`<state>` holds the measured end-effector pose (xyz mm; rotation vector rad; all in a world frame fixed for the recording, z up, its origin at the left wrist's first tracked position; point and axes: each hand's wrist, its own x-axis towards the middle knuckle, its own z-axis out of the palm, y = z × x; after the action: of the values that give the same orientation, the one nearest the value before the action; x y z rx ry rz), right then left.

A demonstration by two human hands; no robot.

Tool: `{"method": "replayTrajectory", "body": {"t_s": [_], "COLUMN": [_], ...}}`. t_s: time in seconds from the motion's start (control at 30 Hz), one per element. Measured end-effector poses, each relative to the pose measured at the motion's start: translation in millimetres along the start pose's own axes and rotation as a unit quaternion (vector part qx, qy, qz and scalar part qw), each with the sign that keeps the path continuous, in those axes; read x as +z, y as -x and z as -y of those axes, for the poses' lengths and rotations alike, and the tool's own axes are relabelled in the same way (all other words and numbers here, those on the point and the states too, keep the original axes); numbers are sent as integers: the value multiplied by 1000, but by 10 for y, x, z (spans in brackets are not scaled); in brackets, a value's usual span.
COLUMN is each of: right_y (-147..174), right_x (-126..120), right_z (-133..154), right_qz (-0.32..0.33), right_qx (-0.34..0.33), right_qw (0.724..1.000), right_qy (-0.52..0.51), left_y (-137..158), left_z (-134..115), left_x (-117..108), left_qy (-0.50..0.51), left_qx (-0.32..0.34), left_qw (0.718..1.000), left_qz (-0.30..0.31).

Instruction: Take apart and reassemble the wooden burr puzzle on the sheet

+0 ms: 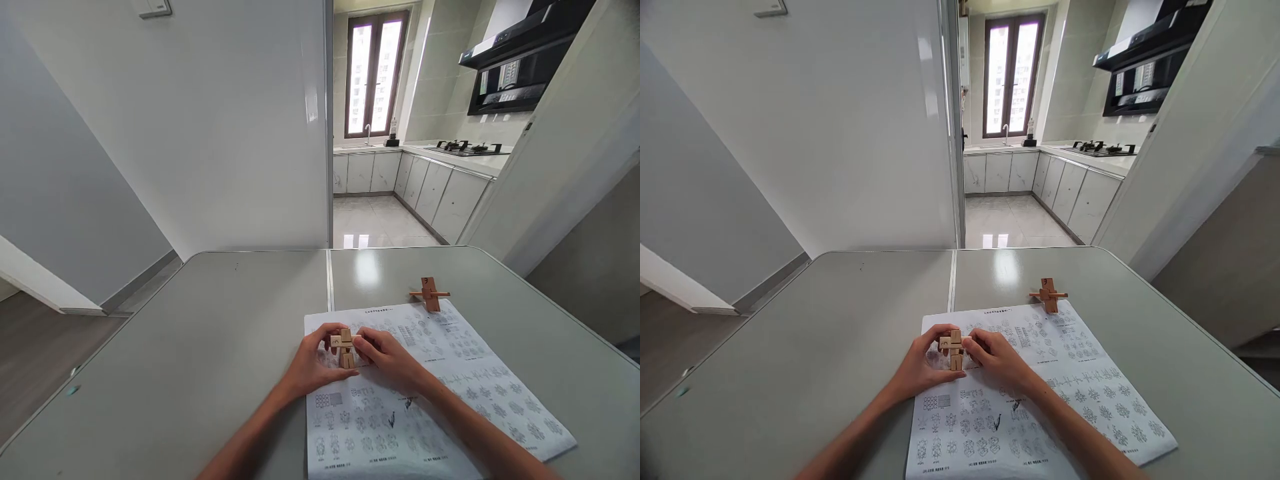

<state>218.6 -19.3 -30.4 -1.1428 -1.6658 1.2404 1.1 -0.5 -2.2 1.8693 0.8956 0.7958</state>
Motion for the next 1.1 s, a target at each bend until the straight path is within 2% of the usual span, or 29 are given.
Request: {"method": "replayTrajectory", "body": {"t_s": [0.27, 0.47, 0.6, 0.7, 0.87, 1.1], "right_y": [32, 43, 30, 29, 25, -28], "right_x": [-31, 1, 40, 40, -5, -65], "right_z": [38, 1, -23, 11, 54, -17], "right_qz": [-34, 2, -1, -10, -23, -45], "right_qx": [-87, -113, -121, -119, -54, 8], "right_qw": [983, 969, 965, 973, 995, 998], "right_qy": [156, 220, 232, 200, 78, -50], "left_y": [-79, -97, -95, -92, -86, -85], "left_z": [120, 175, 183, 179, 149, 137], "left_x": [-55, -48, -42, -42, -41, -32], "left_qy": [78, 116, 121, 119, 108, 105], "left_qx": [-6, -26, -22, -18, -41, -46], "left_qw": [991, 986, 986, 987, 988, 987], "left_qz": [-107, -120, -110, -107, -104, -110]}}
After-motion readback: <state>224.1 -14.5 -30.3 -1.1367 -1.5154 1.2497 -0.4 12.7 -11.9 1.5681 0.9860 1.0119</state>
